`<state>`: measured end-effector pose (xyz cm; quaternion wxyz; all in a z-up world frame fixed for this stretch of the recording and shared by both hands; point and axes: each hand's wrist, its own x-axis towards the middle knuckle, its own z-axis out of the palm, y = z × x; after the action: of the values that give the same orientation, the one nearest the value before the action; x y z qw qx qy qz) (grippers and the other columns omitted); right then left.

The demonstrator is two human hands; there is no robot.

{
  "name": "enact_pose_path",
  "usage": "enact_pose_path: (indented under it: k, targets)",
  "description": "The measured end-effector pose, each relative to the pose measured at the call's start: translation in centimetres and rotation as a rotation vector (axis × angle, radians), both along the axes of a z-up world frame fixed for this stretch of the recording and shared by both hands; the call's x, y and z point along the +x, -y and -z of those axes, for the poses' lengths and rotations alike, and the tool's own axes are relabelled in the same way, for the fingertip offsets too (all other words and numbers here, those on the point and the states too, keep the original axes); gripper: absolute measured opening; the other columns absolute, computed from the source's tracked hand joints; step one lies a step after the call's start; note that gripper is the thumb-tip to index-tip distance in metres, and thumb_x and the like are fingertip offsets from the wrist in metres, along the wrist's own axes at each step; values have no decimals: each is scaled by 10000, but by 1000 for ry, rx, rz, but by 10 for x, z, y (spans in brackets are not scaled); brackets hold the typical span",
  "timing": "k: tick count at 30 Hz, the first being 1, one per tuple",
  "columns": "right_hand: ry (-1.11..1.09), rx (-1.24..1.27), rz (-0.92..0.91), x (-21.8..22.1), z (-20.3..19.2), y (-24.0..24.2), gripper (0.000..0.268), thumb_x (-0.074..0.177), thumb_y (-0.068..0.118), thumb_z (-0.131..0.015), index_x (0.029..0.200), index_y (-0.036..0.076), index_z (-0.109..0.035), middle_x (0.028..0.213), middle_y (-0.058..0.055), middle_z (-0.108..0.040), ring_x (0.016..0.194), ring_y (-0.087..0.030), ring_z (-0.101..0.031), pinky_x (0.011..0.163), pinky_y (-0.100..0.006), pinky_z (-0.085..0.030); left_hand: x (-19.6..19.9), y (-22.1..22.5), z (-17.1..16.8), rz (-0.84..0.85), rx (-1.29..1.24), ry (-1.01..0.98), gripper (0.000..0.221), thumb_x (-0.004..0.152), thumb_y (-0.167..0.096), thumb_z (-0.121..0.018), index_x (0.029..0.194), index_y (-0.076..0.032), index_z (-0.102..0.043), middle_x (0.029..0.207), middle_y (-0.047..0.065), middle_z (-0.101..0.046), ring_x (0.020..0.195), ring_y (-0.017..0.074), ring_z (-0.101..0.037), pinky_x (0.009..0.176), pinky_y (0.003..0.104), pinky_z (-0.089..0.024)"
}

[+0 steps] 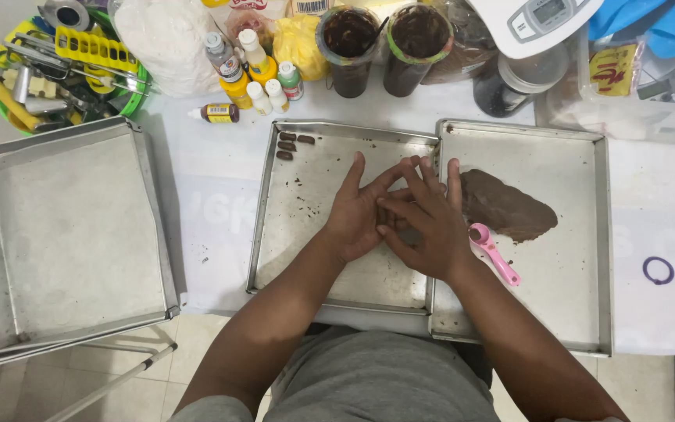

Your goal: Shaping small pieces of dough into cylinders and arranging them on a baking tray

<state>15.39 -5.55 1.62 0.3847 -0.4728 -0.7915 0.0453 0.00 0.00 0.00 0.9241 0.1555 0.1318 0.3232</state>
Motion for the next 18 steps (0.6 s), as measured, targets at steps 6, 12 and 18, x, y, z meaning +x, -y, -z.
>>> enact_pose_path:
  k: [6,12,18]
  targets:
    - [-9,-12,-2,-1,-3,0,372,859,313,-818,1214,240,-734,1663,-32,-382,1575,-252,-222,1282,-629,4,-3,5,-5,4,-6,-27,937,989,-849,-181,1623,-182,-356,1476,222,-544,1280,378,-607,1083,515,-481]
    - [-11,-18,1,1,-1,0,387,853,312,-821,1220,232,-727,1658,-35,-394,1574,-249,-226,1283,-637,5,-2,6,-10,-6,2,-36,950,981,-858,-200,1629,-177,-335,1469,226,-541,1283,385,-598,1093,532,-457]
    - [10,-10,-6,1,-2,-2,499,891,392,-778,1360,252,-677,1649,-26,-404,1569,-228,-222,1286,-614,8,-4,1,-16,-67,27,-30,964,972,-862,-151,1632,-184,-339,1496,209,-532,1334,379,-558,1138,522,-415]
